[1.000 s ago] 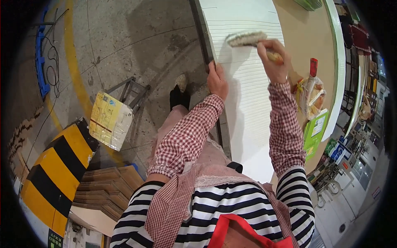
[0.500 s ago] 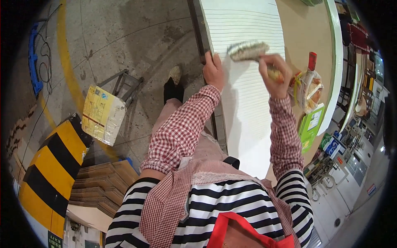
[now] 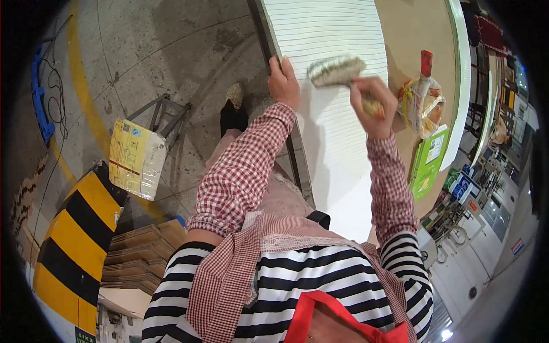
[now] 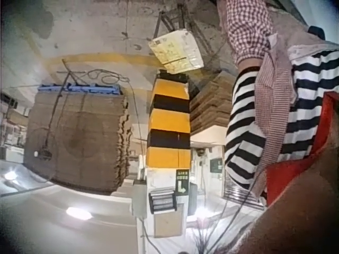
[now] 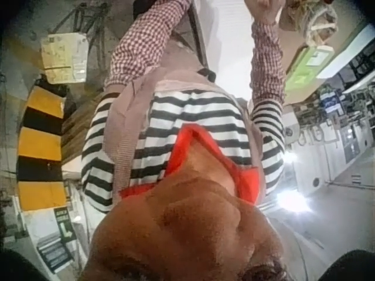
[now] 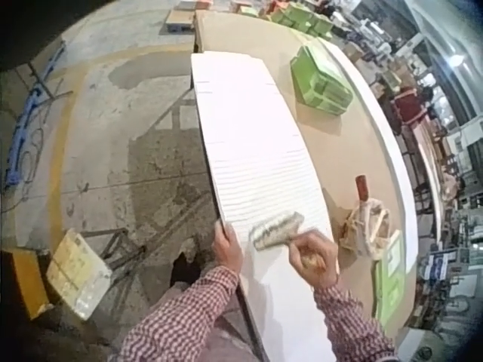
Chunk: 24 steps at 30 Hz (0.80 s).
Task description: Applying adhesive to edges of paper strips using a brush on a workshop table.
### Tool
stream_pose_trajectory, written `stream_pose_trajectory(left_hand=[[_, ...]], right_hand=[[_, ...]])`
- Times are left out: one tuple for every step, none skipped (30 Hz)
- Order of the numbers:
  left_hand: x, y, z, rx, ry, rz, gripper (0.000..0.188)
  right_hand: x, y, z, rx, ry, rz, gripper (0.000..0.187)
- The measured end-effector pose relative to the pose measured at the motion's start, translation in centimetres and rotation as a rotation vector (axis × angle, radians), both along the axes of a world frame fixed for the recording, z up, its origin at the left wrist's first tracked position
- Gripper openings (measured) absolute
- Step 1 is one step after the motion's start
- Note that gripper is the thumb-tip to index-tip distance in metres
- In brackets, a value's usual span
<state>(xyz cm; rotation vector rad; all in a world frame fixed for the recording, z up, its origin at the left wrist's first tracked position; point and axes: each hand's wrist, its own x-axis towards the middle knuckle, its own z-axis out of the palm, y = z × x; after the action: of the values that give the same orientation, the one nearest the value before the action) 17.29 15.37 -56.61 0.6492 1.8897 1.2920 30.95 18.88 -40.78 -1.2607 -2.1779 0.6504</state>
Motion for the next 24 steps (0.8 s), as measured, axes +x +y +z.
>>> stream_pose_trajectory(left_hand=[[-0.2, -0.1, -0.1, -0.004, 0.003, -0.006, 0.048], [-0.2, -0.2, 0.0, -0.006, 0.003, -0.003, 0.048], [-0.3, -0.2, 0.3, -0.018, -0.016, 0.014, 0.044], [-0.3, -0.2, 0.6, -0.03, -0.033, 0.033, 0.04], [-0.3, -0.2, 0.8, -0.03, -0.035, 0.027, 0.04], [-0.3, -0.2, 0.9, -0.013, -0.037, 0.035, 0.04], [-0.4, -0.2, 1.1, 0.002, -0.039, 0.043, 0.039], [0.0, -0.1, 1.1, 0.006, -0.043, 0.035, 0.039], [0.2, 0.0, 1.0, 0.003, -0.02, 0.044, 0.039], [0.5, 0.1, 0.8, -0.001, 0.002, 0.053, 0.039], [0.4, 0.1, 0.7, 0.0, 0.003, 0.047, 0.039], [0.3, 0.0, 0.6, 0.04, 0.001, 0.043, 0.039], [0.3, 0.0, 0.5, 0.082, -0.003, 0.039, 0.039], [0.1, 0.0, 0.4, 0.08, -0.003, 0.037, 0.039], [0.1, 0.0, 0.4, 0.072, 0.009, 0.054, 0.038], [0.1, 0.0, 0.4, 0.064, 0.019, 0.071, 0.038], [-0.1, -0.1, 0.1, 0.044, -0.004, 0.066, 0.039], [-0.1, -0.2, 0.2, 0.048, -0.004, 0.064, 0.039], [-0.2, -0.5, 0.3, 0.052, -0.037, 0.093, 0.04], [0.1, -0.7, 0.5, 0.058, -0.072, 0.115, 0.041], [0.2, -1.3, 1.2, 0.078, -0.115, 0.116, 0.044], [0.8, -2.1, 1.1, 0.082, -0.113, 0.108, 0.044], [1.3, -3.2, 0.5, 0.102, -0.068, 0.167, 0.045], [2.1, -3.9, 0.4, 0.123, -0.034, 0.22, 0.047]], right_hand=[[0.7, -1.5, 0.5, -0.002, 0.0, 0.005, 0.008], [1.5, -3.3, 1.1, -0.063, -0.025, 0.013, 0.007], [2.0, -4.2, 1.5, -0.122, -0.05, 0.017, 0.007], [2.3, -4.4, 1.7, -0.123, -0.049, 0.017, 0.007], [2.4, -4.6, 2.1, -0.133, -0.032, 0.015, 0.007], [2.3, -4.7, 2.6, -0.144, -0.013, 0.014, 0.007], [1.8, -3.8, 2.5, -0.092, 0.009, 0.01, 0.007], [1.3, -2.9, 2.3, -0.033, 0.045, -0.023, 0.008], [0.6, -1.6, 1.8, 0.026, 0.074, -0.015, 0.008], [0.2, -0.7, 1.3, 0.084, 0.101, -0.007, 0.009], [0.1, -0.7, 0.8, 0.085, 0.102, -0.012, 0.009], [0.2, -0.9, 0.4, 0.05, 0.077, -0.017, 0.009], [0.5, -1.3, 0.1, 0.014, 0.05, -0.022, 0.009], [1.1, -2.4, -0.2, 0.013, 0.051, -0.024, 0.009], [2.3, -4.2, -0.2, 0.006, 0.03, -0.018, 0.009], [3.3, -5.9, 0.1, 0.0, 0.01, -0.012, 0.009], [4.0, -7.6, 0.7, 0.003, 0.009, -0.011, 0.009], [4.8, -9.1, 1.2, -0.079, -0.01, -0.037, 0.009], [5.3, -9.9, 1.5, -0.162, -0.027, -0.061, 0.01], [5.5, -9.8, 1.8, -0.156, -0.027, -0.07, 0.01], [5.6, -9.4, 2.2, -0.105, -0.013, -0.07, 0.009], [5.5, -8.8, 2.5, -0.054, 0.002, -0.069, 0.009], [4.5, -7.7, 2.5, 0.002, 0.028, -0.089, 0.009], [3.7, -6.5, 2.2, 0.066, 0.087, -0.106, 0.009]])
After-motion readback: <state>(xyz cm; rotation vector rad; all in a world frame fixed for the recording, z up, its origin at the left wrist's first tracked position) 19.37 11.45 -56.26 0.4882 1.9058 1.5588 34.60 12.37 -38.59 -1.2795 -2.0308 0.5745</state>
